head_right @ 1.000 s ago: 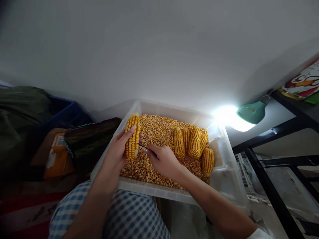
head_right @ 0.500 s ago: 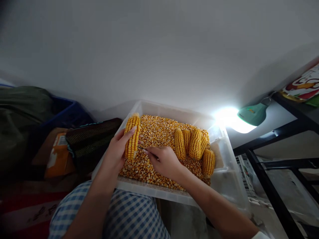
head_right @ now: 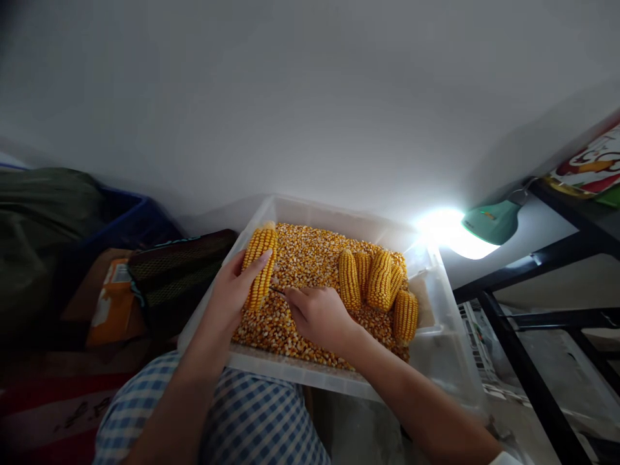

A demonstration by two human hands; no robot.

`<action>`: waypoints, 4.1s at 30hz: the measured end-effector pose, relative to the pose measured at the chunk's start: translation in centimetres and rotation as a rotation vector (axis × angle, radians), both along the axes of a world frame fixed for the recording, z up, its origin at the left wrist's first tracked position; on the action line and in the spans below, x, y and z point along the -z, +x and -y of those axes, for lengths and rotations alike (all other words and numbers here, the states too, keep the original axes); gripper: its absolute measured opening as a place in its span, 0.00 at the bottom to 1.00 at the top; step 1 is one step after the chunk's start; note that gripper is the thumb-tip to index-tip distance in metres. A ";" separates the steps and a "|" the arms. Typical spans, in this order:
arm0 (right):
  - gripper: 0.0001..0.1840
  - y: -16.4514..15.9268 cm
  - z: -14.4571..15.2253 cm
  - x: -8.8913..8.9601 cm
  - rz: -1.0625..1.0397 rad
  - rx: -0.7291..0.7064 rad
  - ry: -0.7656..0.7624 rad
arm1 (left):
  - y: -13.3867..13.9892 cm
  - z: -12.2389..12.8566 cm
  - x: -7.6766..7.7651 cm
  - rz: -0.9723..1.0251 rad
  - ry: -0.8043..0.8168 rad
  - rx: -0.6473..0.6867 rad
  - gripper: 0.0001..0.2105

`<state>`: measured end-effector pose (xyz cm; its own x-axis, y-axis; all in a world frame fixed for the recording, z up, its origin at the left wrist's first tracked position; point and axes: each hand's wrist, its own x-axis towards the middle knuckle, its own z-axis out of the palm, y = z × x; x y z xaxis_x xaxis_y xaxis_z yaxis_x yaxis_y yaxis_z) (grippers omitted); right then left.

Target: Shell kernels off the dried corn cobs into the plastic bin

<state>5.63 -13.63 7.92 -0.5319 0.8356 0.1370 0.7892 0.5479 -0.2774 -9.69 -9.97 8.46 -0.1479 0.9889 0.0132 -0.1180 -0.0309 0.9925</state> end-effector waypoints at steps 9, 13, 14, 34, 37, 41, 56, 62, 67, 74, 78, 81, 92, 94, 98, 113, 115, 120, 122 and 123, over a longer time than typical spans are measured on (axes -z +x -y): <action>0.11 -0.3 0.2 -0.1 0.193 -0.075 0.039 | 0.1 0.4 0.3 -0.285 0.081 0.091 0.16; 0.10 -0.3 0.2 -0.3 0.191 -0.082 0.011 | 0.1 0.4 0.3 -0.340 0.083 0.114 0.16; 0.10 -0.2 0.1 -0.4 0.192 -0.093 0.001 | 0.1 0.4 0.2 -0.353 0.083 0.121 0.16; 0.13 0.6 -0.6 -0.8 -0.047 -0.075 -0.026 | 0.2 0.4 -0.3 -0.002 -0.029 0.016 0.15; 0.15 0.3 -0.5 -0.6 -0.227 0.079 -0.059 | 0.2 0.1 -0.1 0.138 -0.084 -0.004 0.18; 0.15 -0.5 -0.7 0.1 -0.521 0.239 -0.187 | 1.1 0.6 0.1 0.256 -0.124 0.053 0.20; 0.17 -1.2 -0.8 0.2 -0.983 0.115 -0.648 | 3.0 0.8 1.2 0.391 -0.264 0.155 0.19; 0.14 -1.4 -0.7 -0.2 -0.954 0.071 -0.663 | 2.7 0.7 0.9 0.446 -0.273 0.150 0.20; 0.16 -1.6 -0.5 -0.4 -0.966 0.074 -0.691 | 3.1 1.1 0.8 0.374 -0.193 0.079 0.19; 0.15 -1.2 -0.6 0.4 -0.993 0.021 -0.772 | 2.8 0.9 1.2 0.466 -0.222 0.138 0.20; 0.14 -1.0 -0.7 0.3 -0.883 0.047 -0.667 | 2.3 0.9 0.7 0.416 -0.235 0.126 0.21; 0.14 -0.7 -0.8 0.1 -0.656 0.187 -0.336 | 1.6 1.0 -0.1 0.370 -0.175 0.073 0.22; 0.14 -0.3 -0.6 -0.1 -0.175 0.091 0.004 | -0.1 0.5 -0.6 0.194 -0.103 0.055 0.22; 0.14 -0.3 -0.6 0.0 -0.178 0.056 0.000 | 0.1 0.5 -0.5 0.167 -0.097 0.063 0.23; 0.15 -0.2 -0.5 0.2 -0.194 0.051 -0.007 | 0.2 0.4 -0.3 0.135 -0.092 0.089 0.24; 0.15 -0.3 -0.3 0.0 -0.252 0.048 -0.018 | -0.1 0.3 0.1 0.096 -0.091 0.105 0.24; 0.15 -0.4 -0.3 0.0 -0.255 0.053 -0.021 | -0.1 0.3 0.1 0.095 -0.083 0.108 0.23; 0.15 -0.4 -0.2 0.1 -0.254 0.077 -0.021 | -0.1 0.3 0.0 0.102 -0.066 0.116 0.23; 0.15 -0.4 -0.2 0.1 -0.256 0.084 -0.021 | 0.0 0.4 -0.1 0.106 -0.068 0.116 0.23; 0.15 -0.3 -0.2 0.1 -0.258 0.086 -0.020 | 0.0 0.4 -0.1 0.109 -0.069 0.114 0.24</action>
